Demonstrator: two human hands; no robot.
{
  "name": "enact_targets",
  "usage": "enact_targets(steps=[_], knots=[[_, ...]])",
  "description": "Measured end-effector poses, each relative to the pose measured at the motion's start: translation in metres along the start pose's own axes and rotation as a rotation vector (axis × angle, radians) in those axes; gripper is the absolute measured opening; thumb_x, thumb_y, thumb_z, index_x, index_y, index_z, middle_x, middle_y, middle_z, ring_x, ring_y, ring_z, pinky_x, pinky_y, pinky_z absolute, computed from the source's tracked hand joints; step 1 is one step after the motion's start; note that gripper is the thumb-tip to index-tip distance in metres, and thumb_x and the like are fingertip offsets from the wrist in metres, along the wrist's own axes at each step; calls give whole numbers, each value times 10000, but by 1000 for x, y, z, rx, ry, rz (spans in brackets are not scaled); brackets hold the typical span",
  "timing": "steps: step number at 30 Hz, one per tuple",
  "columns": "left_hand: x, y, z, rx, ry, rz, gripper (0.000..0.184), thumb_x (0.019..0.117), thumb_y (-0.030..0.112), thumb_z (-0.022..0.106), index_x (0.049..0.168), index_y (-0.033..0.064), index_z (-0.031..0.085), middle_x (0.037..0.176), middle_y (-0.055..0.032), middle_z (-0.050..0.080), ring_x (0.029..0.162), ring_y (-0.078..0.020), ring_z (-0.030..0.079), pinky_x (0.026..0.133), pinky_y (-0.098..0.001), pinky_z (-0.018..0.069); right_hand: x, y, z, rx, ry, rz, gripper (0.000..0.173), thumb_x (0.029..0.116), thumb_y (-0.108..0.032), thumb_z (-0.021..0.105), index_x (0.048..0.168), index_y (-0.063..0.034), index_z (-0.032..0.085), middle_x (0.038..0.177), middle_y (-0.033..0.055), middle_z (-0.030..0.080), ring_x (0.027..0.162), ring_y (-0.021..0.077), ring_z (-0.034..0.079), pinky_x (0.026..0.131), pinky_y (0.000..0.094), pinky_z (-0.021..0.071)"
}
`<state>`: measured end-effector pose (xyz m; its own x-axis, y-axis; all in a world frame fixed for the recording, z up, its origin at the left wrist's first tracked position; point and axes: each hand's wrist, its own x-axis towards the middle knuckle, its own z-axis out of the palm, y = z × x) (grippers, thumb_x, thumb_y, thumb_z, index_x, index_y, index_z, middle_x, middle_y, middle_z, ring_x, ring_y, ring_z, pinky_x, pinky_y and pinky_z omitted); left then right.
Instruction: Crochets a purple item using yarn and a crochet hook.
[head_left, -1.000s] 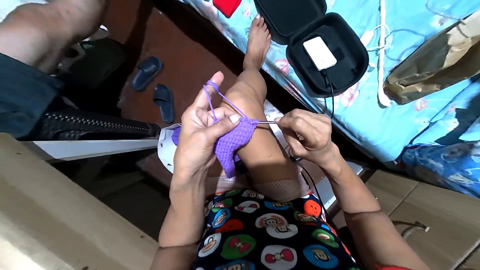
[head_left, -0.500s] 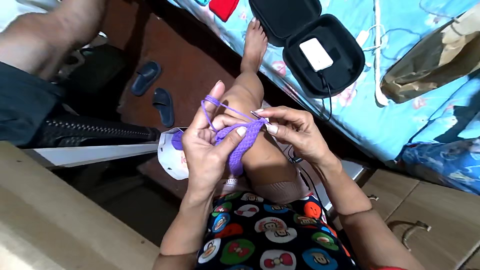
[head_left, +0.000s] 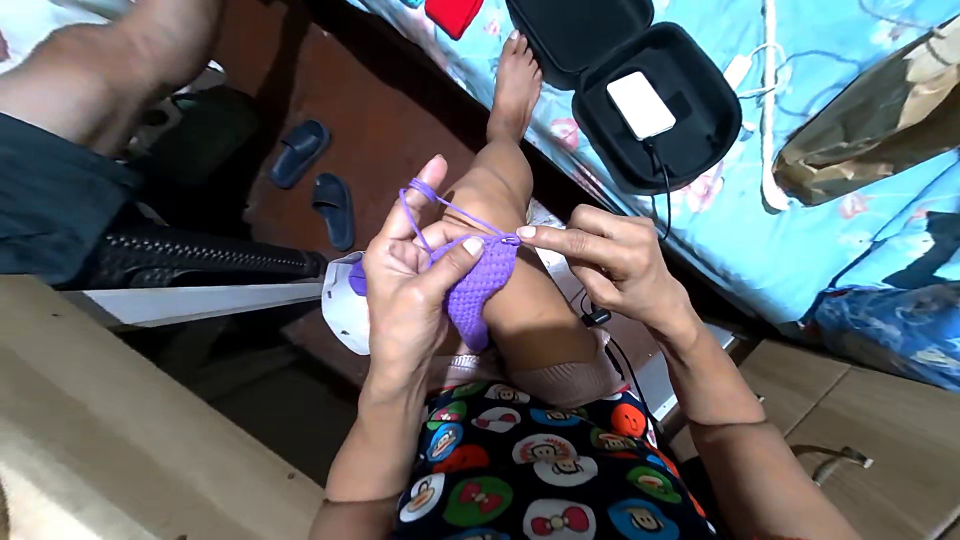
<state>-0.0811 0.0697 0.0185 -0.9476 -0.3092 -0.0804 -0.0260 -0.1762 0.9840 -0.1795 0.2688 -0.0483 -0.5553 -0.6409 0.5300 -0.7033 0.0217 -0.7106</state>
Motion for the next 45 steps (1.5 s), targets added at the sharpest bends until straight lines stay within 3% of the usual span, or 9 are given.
enact_targets(steps=[4,7,13,15,19,23,35,42,45], knots=[[-1,-1,2,55,-9,27,678,893,-130,597,1523,24,401,939,-1,752,762,-77,719,719,-215,612,0,-4,6,259,4,144,366,892,35,549,1196,6,752,808,60,624,679,69,543,600,203,458],[-3,-4,5,120,-12,65,705,883,-119,632,1533,17,394,956,15,749,766,-62,709,713,-196,601,3,-12,10,501,-5,259,343,950,66,535,1262,80,674,1190,148,716,1022,100,693,914,229,569],[-4,-4,4,178,-34,101,633,873,-125,648,1472,-6,479,981,31,746,827,-54,712,770,-201,601,5,-19,15,853,18,471,401,943,84,524,1328,53,632,1056,75,696,628,-9,494,526,127,412],[-3,-2,2,158,-28,74,628,876,-128,640,1470,6,488,966,34,746,819,-52,714,760,-200,604,5,-16,16,858,28,451,364,947,79,522,1290,65,641,1019,38,683,653,-36,494,550,116,404],[-2,0,0,112,-16,21,595,889,-119,625,1455,25,514,929,22,751,767,-56,712,716,-201,605,2,-11,8,568,-25,310,348,956,69,533,1275,65,672,1189,126,713,987,80,685,870,209,574],[-2,1,0,92,-6,8,594,890,-122,616,1456,28,517,900,22,743,727,-55,701,690,-197,602,-2,0,4,166,-14,106,385,889,10,556,1206,-48,766,743,39,559,607,80,479,525,235,384],[-3,-4,4,188,29,67,646,864,-129,650,1475,22,502,900,39,726,704,-37,676,669,-174,588,-5,-9,5,-282,71,-108,314,930,-43,601,1183,-81,782,726,106,595,592,206,543,497,316,406],[-3,-2,3,118,-5,40,656,901,-110,612,1517,24,429,936,11,758,746,-63,717,707,-201,608,-3,-6,9,-42,92,-50,299,896,-3,599,1127,-18,787,741,96,616,625,146,560,538,265,445],[-10,-12,7,346,49,257,728,914,-45,651,1562,16,327,995,48,716,781,-25,681,718,-179,590,-2,-14,12,13,101,16,318,888,4,574,1132,1,778,745,79,625,640,123,567,555,252,465]])
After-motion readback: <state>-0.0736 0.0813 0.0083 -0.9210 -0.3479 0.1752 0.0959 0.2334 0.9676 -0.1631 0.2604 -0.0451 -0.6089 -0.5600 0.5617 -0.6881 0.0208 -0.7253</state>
